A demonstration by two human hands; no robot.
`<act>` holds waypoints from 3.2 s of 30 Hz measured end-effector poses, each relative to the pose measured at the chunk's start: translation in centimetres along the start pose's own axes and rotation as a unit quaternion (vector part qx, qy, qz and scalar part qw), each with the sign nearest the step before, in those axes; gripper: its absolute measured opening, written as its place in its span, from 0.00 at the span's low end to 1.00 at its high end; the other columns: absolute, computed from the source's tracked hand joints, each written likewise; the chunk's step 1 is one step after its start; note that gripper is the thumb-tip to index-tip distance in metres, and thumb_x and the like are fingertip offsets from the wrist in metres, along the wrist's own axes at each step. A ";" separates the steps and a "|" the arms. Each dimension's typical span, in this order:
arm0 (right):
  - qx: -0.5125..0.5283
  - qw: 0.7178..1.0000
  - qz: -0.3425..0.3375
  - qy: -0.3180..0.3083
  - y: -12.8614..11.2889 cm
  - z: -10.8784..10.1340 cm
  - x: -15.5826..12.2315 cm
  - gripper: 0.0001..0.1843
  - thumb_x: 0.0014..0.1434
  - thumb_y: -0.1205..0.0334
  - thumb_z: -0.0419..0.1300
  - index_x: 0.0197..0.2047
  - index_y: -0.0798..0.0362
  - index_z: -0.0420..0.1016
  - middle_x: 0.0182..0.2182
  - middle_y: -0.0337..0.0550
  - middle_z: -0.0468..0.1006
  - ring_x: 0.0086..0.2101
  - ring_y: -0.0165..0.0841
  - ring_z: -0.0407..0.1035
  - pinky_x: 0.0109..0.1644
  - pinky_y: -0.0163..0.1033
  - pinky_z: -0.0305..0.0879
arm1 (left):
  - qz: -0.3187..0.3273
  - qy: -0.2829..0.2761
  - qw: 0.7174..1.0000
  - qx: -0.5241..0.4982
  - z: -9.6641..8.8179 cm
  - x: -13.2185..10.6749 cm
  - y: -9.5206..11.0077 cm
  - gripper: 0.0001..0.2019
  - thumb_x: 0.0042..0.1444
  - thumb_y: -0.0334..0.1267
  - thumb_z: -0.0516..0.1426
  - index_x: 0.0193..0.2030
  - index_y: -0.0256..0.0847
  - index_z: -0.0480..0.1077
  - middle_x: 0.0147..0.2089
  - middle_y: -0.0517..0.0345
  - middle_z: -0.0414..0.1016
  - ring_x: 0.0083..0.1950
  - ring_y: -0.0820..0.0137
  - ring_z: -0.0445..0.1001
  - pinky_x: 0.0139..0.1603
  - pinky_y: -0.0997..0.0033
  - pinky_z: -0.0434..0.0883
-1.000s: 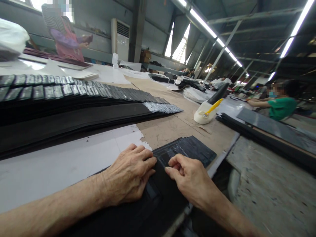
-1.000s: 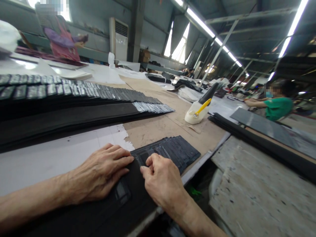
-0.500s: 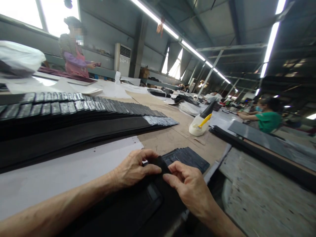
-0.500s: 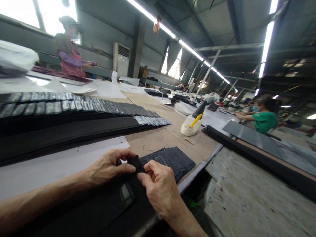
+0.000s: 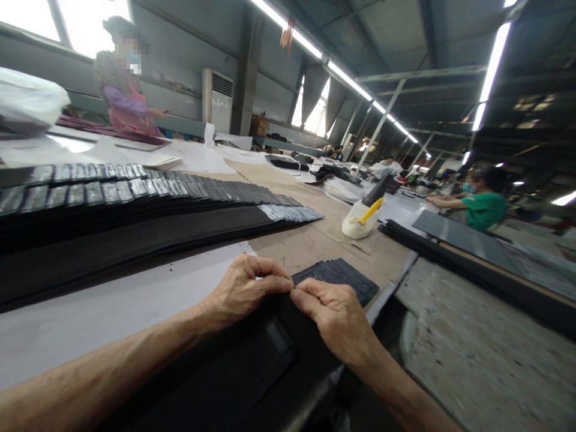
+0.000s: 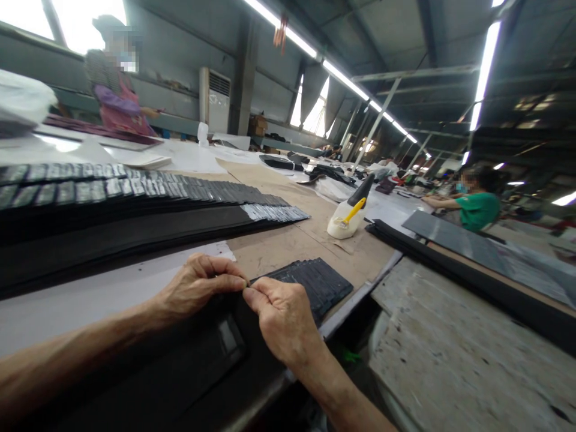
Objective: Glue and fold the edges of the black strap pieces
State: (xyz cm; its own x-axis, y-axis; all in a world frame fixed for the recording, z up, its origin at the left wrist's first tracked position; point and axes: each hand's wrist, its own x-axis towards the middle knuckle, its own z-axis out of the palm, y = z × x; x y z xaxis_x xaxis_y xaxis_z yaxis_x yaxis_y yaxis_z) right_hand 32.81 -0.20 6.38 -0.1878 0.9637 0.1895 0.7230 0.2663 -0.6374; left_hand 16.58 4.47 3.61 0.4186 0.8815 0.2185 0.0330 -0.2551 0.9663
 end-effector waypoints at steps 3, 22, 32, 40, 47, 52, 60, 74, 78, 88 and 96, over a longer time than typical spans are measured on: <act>-0.050 0.999 -0.015 -0.007 0.6 -0.2 -0.4 0.17 0.59 0.58 0.50 0.20 0.54 0.64 0.19 0.34 0.63 0.23 0.25 0.57 0.27 0.30 0.51 | -0.021 0.002 1.000 -0.017 0.1 0.2 -0.4 0.08 0.47 0.40 0.60 0.26 0.37 0.74 0.22 0.62 0.69 0.25 0.76 0.62 0.26 0.78 0.59; -0.032 0.998 0.057 -0.022 3.5 -0.5 -5.3 0.20 0.59 0.55 0.48 0.18 0.54 0.57 0.16 0.34 0.57 0.20 0.24 0.54 0.25 0.32 0.48 | -0.115 0.004 0.991 -0.074 0.8 0.3 -1.5 0.10 0.45 0.42 0.60 0.26 0.35 0.72 0.21 0.62 0.68 0.22 0.77 0.62 0.22 0.80 0.58; 0.061 0.994 0.080 -0.053 3.2 -1.7 -2.3 0.20 0.60 0.51 0.47 0.21 0.54 0.62 0.19 0.34 0.59 0.23 0.25 0.54 0.26 0.31 0.50 | -0.118 -0.009 0.990 -0.075 1.1 0.7 -1.8 0.13 0.46 0.45 0.59 0.29 0.36 0.70 0.22 0.63 0.66 0.22 0.77 0.62 0.22 0.81 0.58; -0.095 0.993 -0.018 0.064 3.4 1.5 -1.5 0.18 0.58 0.59 0.48 0.18 0.53 0.54 0.18 0.36 0.60 0.21 0.25 0.54 0.27 0.33 0.48 | -0.101 -0.032 0.992 -0.066 1.0 0.8 -2.3 0.10 0.48 0.42 0.58 0.34 0.37 0.72 0.29 0.61 0.72 0.29 0.75 0.67 0.29 0.79 0.63; 0.100 0.980 0.154 -0.073 4.3 -0.2 -1.9 0.23 0.58 0.46 0.46 0.20 0.53 0.57 0.16 0.33 0.56 0.19 0.25 0.52 0.22 0.31 0.48 | -0.103 -0.032 0.992 -0.064 1.1 0.9 -2.4 0.10 0.47 0.40 0.57 0.35 0.38 0.71 0.29 0.62 0.72 0.29 0.75 0.67 0.31 0.78 0.64; -0.067 0.996 0.052 0.030 4.2 1.5 -2.6 0.20 0.58 0.54 0.48 0.18 0.53 0.52 0.16 0.34 0.55 0.20 0.25 0.51 0.24 0.32 0.45 | -0.089 -0.055 0.993 0.056 -0.1 1.3 -2.1 0.12 0.48 0.42 0.56 0.37 0.38 0.71 0.32 0.60 0.73 0.33 0.70 0.68 0.33 0.73 0.64; -0.100 0.993 0.059 0.011 4.6 1.6 -2.3 0.21 0.59 0.52 0.45 0.18 0.53 0.51 0.16 0.35 0.56 0.20 0.26 0.53 0.25 0.33 0.44 | -0.191 -0.126 0.961 0.158 -5.2 1.4 -2.1 0.12 0.37 0.35 0.60 0.32 0.36 0.71 0.27 0.60 0.70 0.29 0.71 0.66 0.27 0.74 0.59; -0.176 0.984 0.020 0.010 3.9 1.6 -2.9 0.14 0.60 0.61 0.50 0.23 0.53 0.64 0.21 0.37 0.71 0.23 0.28 0.64 0.26 0.34 0.46 | -0.144 -0.155 0.976 0.060 0.8 2.4 0.3 0.10 0.39 0.33 0.59 0.31 0.35 0.67 0.25 0.64 0.66 0.25 0.78 0.61 0.26 0.78 0.56; -0.104 0.994 0.028 -0.007 4.2 1.1 -3.2 0.14 0.61 0.63 0.48 0.23 0.53 0.63 0.22 0.37 0.71 0.24 0.27 0.65 0.28 0.33 0.50 | -0.130 -0.162 0.971 0.115 1.0 3.1 -1.0 0.11 0.43 0.35 0.58 0.36 0.35 0.68 0.28 0.62 0.67 0.28 0.75 0.63 0.28 0.76 0.59; 0.078 0.956 0.136 0.246 7.9 -1.1 -6.4 0.05 0.51 0.61 0.56 0.28 0.52 0.71 0.21 0.36 0.72 0.22 0.28 0.65 0.27 0.32 0.60 | 0.022 -0.124 0.925 0.359 1.2 1.6 -1.2 0.13 0.55 0.38 0.51 0.45 0.42 0.70 0.44 0.54 0.68 0.45 0.65 0.67 0.47 0.63 0.63; 0.100 0.948 0.218 0.207 7.3 0.3 -7.3 0.07 0.47 0.58 0.59 0.28 0.52 0.69 0.20 0.37 0.72 0.21 0.29 0.66 0.27 0.33 0.62 | 0.153 -0.246 0.873 0.391 4.1 3.9 -0.1 0.17 0.57 0.41 0.52 0.53 0.42 0.65 0.55 0.53 0.65 0.55 0.64 0.63 0.57 0.63 0.60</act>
State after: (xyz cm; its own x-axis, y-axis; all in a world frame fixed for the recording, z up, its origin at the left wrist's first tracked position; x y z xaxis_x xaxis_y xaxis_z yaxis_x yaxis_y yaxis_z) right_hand 39.21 -5.30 0.13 0.4074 0.9045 0.1264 0.5238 -0.1180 -0.8436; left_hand 21.93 6.32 3.78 0.8496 0.4963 0.1786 0.3812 -0.8117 0.4424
